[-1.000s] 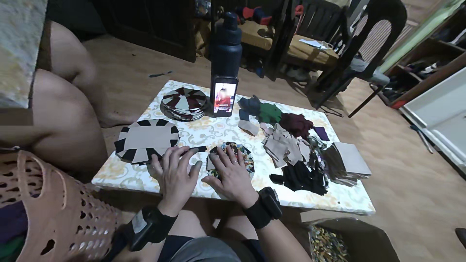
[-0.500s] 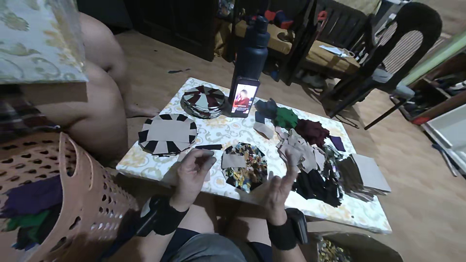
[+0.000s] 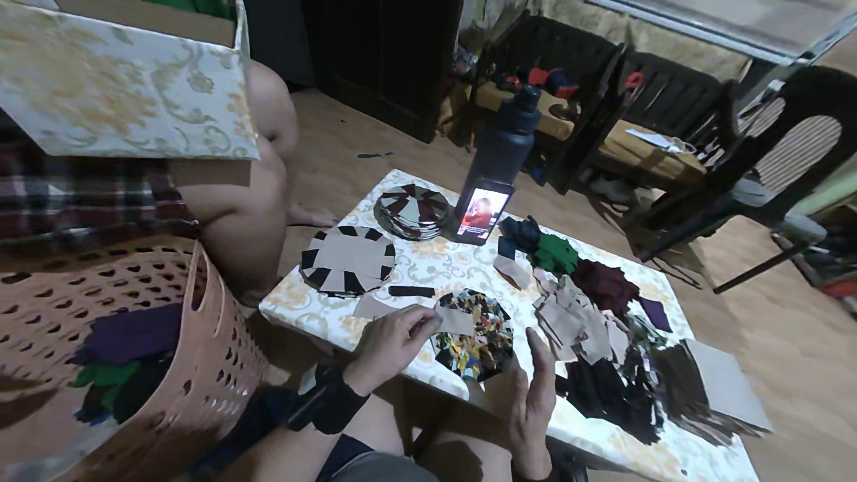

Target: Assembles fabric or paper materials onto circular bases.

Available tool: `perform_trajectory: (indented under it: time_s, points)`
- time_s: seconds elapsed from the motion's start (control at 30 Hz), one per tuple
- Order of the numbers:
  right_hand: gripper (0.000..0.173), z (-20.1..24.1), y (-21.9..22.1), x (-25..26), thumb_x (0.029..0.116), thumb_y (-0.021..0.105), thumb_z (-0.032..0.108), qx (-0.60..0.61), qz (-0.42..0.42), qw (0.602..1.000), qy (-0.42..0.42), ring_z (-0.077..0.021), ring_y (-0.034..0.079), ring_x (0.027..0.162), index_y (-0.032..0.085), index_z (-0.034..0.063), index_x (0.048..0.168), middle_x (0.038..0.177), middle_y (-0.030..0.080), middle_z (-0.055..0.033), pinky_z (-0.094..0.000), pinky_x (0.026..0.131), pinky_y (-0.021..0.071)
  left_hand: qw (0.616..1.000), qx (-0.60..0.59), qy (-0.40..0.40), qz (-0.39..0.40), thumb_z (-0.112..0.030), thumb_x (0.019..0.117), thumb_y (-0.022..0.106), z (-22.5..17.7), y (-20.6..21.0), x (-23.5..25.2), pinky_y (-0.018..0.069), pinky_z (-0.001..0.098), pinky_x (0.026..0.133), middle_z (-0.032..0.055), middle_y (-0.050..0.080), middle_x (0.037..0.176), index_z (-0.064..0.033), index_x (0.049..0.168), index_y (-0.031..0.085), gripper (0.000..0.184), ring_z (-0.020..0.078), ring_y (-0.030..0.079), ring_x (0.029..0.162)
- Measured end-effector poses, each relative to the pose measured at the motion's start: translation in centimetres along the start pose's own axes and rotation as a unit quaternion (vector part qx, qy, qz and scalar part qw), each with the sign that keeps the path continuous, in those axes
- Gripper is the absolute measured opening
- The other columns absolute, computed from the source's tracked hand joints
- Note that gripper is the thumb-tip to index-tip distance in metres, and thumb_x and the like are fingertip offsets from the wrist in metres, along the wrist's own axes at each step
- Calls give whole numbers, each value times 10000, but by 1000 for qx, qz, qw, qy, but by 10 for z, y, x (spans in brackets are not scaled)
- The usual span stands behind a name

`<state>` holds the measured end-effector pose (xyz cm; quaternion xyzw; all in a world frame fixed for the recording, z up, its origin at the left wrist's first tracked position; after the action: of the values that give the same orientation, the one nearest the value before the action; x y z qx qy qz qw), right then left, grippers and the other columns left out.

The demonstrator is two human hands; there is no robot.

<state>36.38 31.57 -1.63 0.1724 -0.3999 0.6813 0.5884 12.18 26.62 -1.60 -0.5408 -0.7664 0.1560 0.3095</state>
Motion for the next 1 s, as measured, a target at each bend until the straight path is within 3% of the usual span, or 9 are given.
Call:
perform_trajectory:
  time_s: [0.13, 0.27, 0.37, 0.43, 0.53, 0.67, 0.8, 1.0]
  points:
    - [416, 15, -6, -3, 1092, 449, 297, 88, 0, 996, 26, -121, 596, 1259, 584, -41, 1295, 1304, 654, -99, -336, 1083, 497, 1000, -20, 4, -1, -395, 1057, 496, 0, 0, 0, 568, 396, 750, 33, 728, 1014, -115, 1126, 741, 379, 138, 685, 833]
    - [179, 33, 0, -9, 1011, 585, 92, 101, 21, 994, -30, -124, 705, 1037, 666, 0, 1142, 1092, 728, -91, -315, 930, 597, 999, -26, 20, -15, -374, 1039, 531, -1, 3, 1, 587, 370, 745, 51, 734, 1002, -100, 1129, 737, 355, 135, 697, 821]
    - [164, 44, 10, -17, 992, 610, 41, 142, 44, 989, -21, -115, 712, 962, 660, -51, 1119, 1050, 724, -128, -283, 881, 604, 996, -73, 37, -37, -248, 1024, 554, 3, 2, 3, 551, 349, 638, 111, 680, 1149, -62, 1299, 628, 340, 136, 632, 731]
    - [157, 48, 18, -22, 984, 612, 23, 168, 56, 984, -11, -125, 710, 921, 658, -80, 1093, 1016, 715, -150, -279, 855, 604, 993, -105, 28, -46, -229, 1043, 472, 9, -1, 4, 522, 297, 607, 79, 665, 1248, -69, 1397, 541, 395, 76, 600, 700]
    - [149, 52, 25, -28, 965, 615, -23, 179, 86, 980, -2, -150, 703, 892, 663, -111, 1074, 993, 703, -181, -277, 836, 600, 990, -133, 25, -39, -257, 1086, 386, 15, -3, 2, 503, 211, 623, 2, 697, 1094, -56, 1393, 525, 393, 9, 584, 698]
    - [160, 52, 22, -32, 967, 613, -32, 179, 115, 977, 16, -166, 707, 888, 669, -116, 1090, 996, 705, -189, -292, 834, 605, 991, -127, 12, -31, -261, 1082, 385, 17, -4, 1, 492, 204, 610, -36, 647, 910, -80, 1366, 567, 382, 16, 561, 677]
    - [164, 45, 14, -38, 965, 621, -24, 166, 121, 979, 22, -163, 706, 885, 673, -115, 1091, 992, 706, -186, -284, 835, 603, 992, -121, 17, -29, -260, 1082, 393, 16, -4, 1, 464, 197, 590, -50, 582, 838, -101, 1351, 588, 368, 9, 523, 653]
    - [162, 36, -8, -41, 962, 637, -15, 135, 100, 985, 47, -144, 700, 879, 674, -106, 1092, 990, 702, -170, -271, 812, 605, 990, -141, 13, -20, -236, 1074, 411, 17, -3, 0, 455, 177, 603, -52, 562, 838, -75, 1347, 572, 355, -9, 503, 649]
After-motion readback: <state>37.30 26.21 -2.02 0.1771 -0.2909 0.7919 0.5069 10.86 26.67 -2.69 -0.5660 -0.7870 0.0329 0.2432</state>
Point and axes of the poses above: each hand's wrist, its own x-axis towards the middle knuckle, its own y-axis out of the palm, z = x × y, the point moved 4 cm from there along x, towards the middle knuckle
